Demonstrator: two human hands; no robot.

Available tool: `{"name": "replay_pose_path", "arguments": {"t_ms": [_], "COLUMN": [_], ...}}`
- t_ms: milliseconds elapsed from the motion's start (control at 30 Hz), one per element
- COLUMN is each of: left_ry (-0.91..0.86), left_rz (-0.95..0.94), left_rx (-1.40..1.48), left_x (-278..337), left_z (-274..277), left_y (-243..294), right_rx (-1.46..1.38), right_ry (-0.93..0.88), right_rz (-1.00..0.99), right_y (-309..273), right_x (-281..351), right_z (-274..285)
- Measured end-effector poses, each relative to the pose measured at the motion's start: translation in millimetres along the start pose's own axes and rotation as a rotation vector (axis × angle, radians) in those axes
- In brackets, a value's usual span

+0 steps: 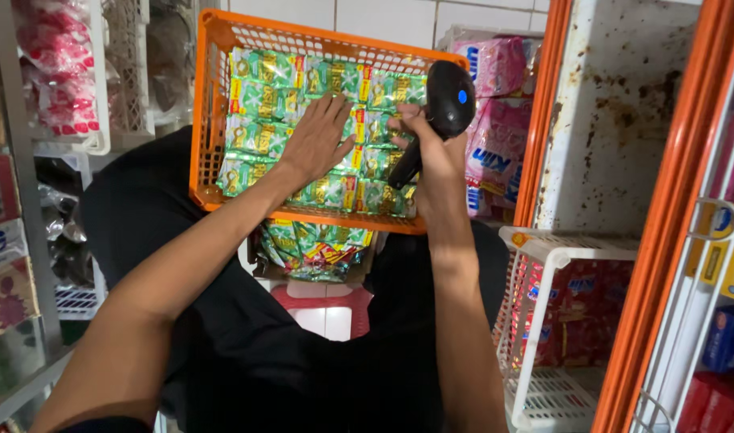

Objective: The person scans packets using a handheld barcode scanner and organizes them into an orange basket by hand.

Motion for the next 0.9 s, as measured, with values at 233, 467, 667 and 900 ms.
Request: {"name": "replay_pose_path", "arguments": {"t_ms": [233, 467, 667, 900], "left_ry": [0.053, 0.122, 0.151, 0.127], "left_rz": [-0.016, -0.05, -0.121, -0.052], "left_rx": [0.181, 0.078, 0.131, 0.22], "left_x": [-6, -9, -12, -5], "left_z": [9, 12, 25, 9], "left_y": [-8, -21, -18, -31], "right_rx": [-0.04, -0.039, -0.032, -0.082], "right_ry": [-0.033, 0.012, 0.015, 0.021], "right_rz": [0.029, 0.002, -0.053, 0.004], "right_y": [-7, 1, 12, -1], "right_x": [3, 0, -2, -4], "right_z": [-8, -11, -17, -4]}}
Point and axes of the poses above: each hand's wrist, its own x-axis away from the middle knuckle, its own z-axis out of the back of the hand, y = z × x, the point moved 9 cm from there along -x, towards the middle knuckle, and after that the axes turned 1 degree about -z, right-handed, at the moved point
